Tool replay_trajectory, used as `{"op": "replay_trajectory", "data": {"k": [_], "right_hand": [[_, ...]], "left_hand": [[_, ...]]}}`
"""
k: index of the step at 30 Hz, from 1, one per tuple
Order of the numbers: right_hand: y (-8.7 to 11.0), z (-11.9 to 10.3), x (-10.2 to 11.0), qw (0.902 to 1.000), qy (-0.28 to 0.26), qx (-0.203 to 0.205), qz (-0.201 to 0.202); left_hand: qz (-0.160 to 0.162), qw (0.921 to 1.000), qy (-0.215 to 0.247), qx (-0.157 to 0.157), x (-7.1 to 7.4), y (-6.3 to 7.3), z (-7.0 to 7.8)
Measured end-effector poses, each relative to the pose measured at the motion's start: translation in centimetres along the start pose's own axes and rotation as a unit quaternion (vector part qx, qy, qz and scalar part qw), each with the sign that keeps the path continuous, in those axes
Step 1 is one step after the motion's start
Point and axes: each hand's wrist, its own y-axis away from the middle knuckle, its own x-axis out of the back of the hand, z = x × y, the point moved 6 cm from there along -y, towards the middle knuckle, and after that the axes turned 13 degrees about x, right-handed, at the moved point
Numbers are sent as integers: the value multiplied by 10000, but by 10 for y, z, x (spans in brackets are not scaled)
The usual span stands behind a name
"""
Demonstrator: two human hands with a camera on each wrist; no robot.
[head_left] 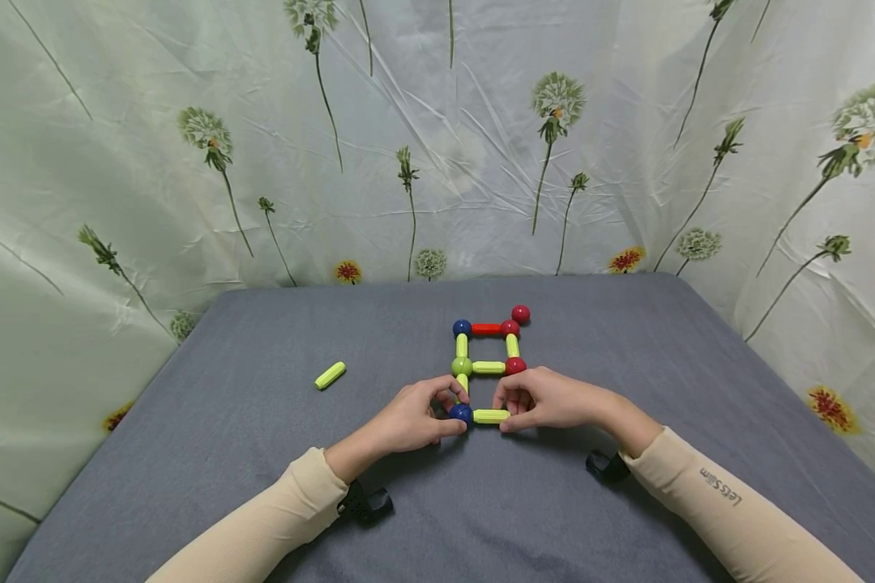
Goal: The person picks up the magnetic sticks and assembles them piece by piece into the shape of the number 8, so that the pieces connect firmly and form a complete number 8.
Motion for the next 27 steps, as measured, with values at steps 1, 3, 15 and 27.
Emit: {"op": "replay_trajectory", "data": {"k": [1, 3, 15, 27], "right_hand": [[0, 0, 0, 10000, -11, -7, -2], [0, 1, 2, 10000, -7, -29, 3], [3, 5, 10, 9997, -107, -191, 85], [8, 8, 33, 9986, 60, -154, 511]], "left_hand": [[1, 10000, -2, -1, 0, 0, 0], [0, 10000, -1, -3, 0, 0, 0], [-26, 10000, 19, 14, 0, 0, -1], [-21, 10000, 25, 33, 0, 0, -1]]}}
